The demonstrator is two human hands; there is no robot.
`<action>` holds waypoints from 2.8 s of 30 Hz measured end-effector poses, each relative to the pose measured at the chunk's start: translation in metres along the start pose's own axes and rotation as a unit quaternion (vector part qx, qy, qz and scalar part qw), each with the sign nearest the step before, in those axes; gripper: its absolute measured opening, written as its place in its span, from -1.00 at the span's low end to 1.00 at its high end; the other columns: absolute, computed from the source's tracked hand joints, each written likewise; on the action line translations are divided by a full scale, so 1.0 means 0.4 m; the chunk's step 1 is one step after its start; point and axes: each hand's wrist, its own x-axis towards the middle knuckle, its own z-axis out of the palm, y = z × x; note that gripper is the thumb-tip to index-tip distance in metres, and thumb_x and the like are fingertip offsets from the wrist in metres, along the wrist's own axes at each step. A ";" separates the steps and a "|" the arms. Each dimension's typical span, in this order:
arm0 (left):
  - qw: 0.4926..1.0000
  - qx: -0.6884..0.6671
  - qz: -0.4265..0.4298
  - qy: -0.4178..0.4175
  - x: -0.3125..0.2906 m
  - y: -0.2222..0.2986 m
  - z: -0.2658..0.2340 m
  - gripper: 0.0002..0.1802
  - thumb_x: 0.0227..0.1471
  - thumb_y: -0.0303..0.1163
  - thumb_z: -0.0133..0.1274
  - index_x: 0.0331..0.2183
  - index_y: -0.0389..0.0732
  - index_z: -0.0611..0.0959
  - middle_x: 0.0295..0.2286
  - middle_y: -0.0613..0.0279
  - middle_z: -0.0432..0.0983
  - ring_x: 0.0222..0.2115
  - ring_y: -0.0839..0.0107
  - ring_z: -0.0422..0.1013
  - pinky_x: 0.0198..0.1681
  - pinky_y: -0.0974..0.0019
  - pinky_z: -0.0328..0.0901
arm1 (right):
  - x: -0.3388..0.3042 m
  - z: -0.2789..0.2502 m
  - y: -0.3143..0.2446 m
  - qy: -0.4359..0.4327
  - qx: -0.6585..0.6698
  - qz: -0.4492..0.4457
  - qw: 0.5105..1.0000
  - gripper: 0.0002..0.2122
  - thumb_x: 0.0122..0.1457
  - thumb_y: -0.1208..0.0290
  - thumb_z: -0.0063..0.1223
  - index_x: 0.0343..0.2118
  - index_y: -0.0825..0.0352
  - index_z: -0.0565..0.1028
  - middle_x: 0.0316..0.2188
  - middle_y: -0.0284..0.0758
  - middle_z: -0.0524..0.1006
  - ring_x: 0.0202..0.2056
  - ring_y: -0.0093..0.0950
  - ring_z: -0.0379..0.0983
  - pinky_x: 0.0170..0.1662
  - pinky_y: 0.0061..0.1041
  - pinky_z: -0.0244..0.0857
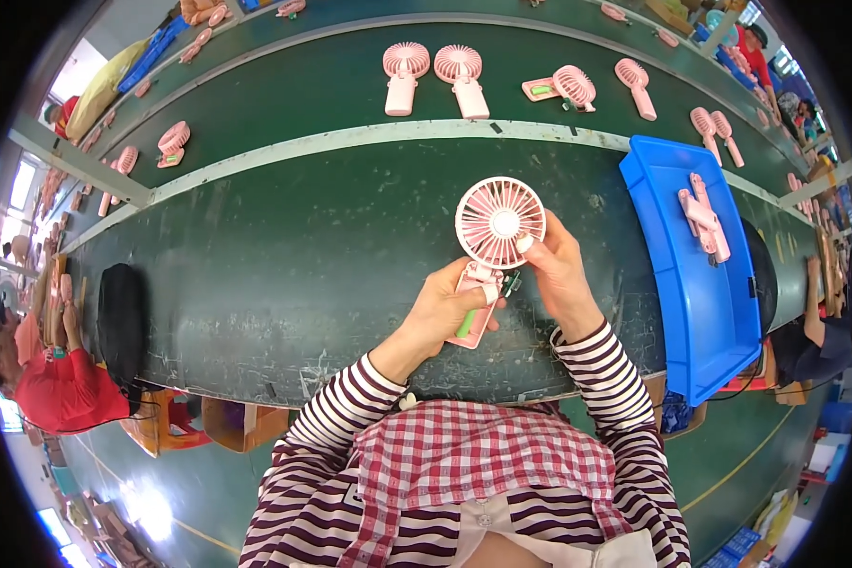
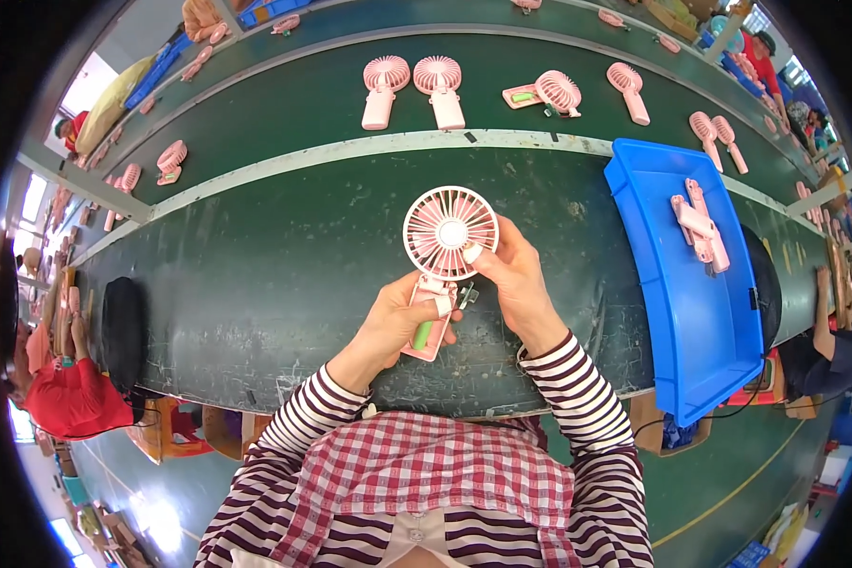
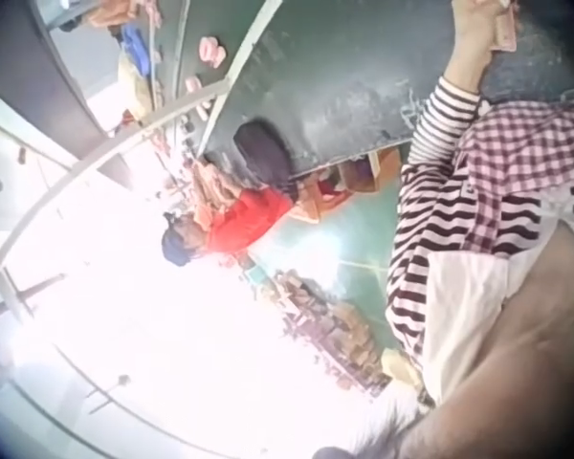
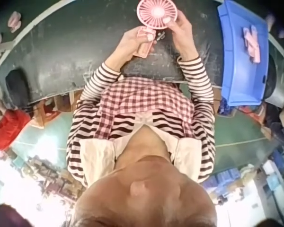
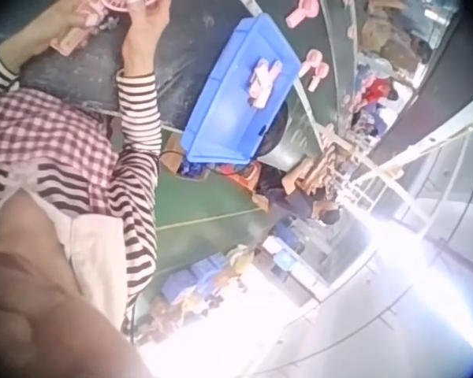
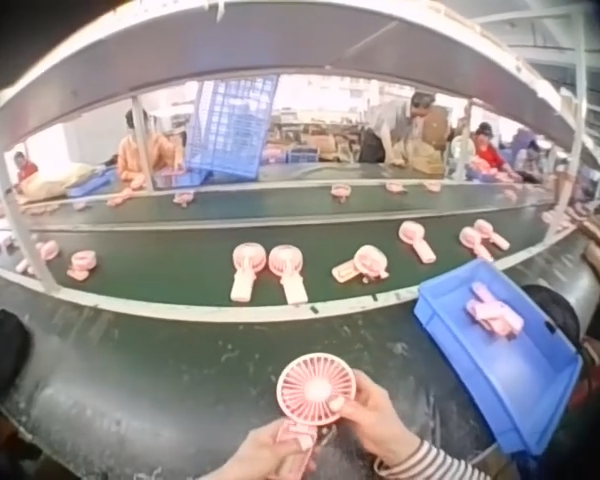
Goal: The person assembles portable electric fans by fitting internal wiring and components into the handle bases, snapping on plastic covers, and placing the assembled fans onto the conveyor belt.
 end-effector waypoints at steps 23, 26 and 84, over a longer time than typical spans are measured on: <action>0.997 -0.012 0.023 0.079 0.027 0.010 -0.018 -0.72 0.07 -0.23 -0.03 -0.34 -0.30 0.47 -0.58 0.18 0.45 -0.67 0.44 0.42 -0.63 0.41 0.36 | -0.012 -0.028 0.046 0.044 -0.002 -0.007 0.999 -0.57 0.08 0.39 0.00 0.00 0.43 0.26 -0.17 -0.28 0.42 -0.15 -0.50 0.37 -0.06 -0.48 0.22; 0.994 -0.084 0.014 0.064 0.034 0.012 -0.054 -0.69 0.07 -0.20 -0.04 -0.34 -0.29 0.47 -0.57 0.16 0.45 -0.68 0.40 0.42 -0.66 0.41 0.36 | -0.025 -0.040 0.063 0.075 -0.360 -0.228 0.901 -0.67 -0.10 0.65 0.02 -0.19 0.46 0.37 -0.24 -0.21 0.40 -0.21 -0.40 0.38 -0.14 -0.48 0.26; 0.981 -0.140 -0.048 0.123 0.031 -0.021 -0.016 -0.70 0.05 -0.34 -0.22 -0.33 -0.38 0.49 -0.44 0.11 0.47 -0.50 0.40 0.43 -0.47 0.32 0.38 | -0.046 0.037 -0.017 -0.109 -0.427 -0.244 0.864 -0.87 -0.09 0.74 -0.05 -0.42 0.49 0.37 -0.32 -0.20 0.38 -0.33 -0.32 0.38 -0.31 -0.51 0.29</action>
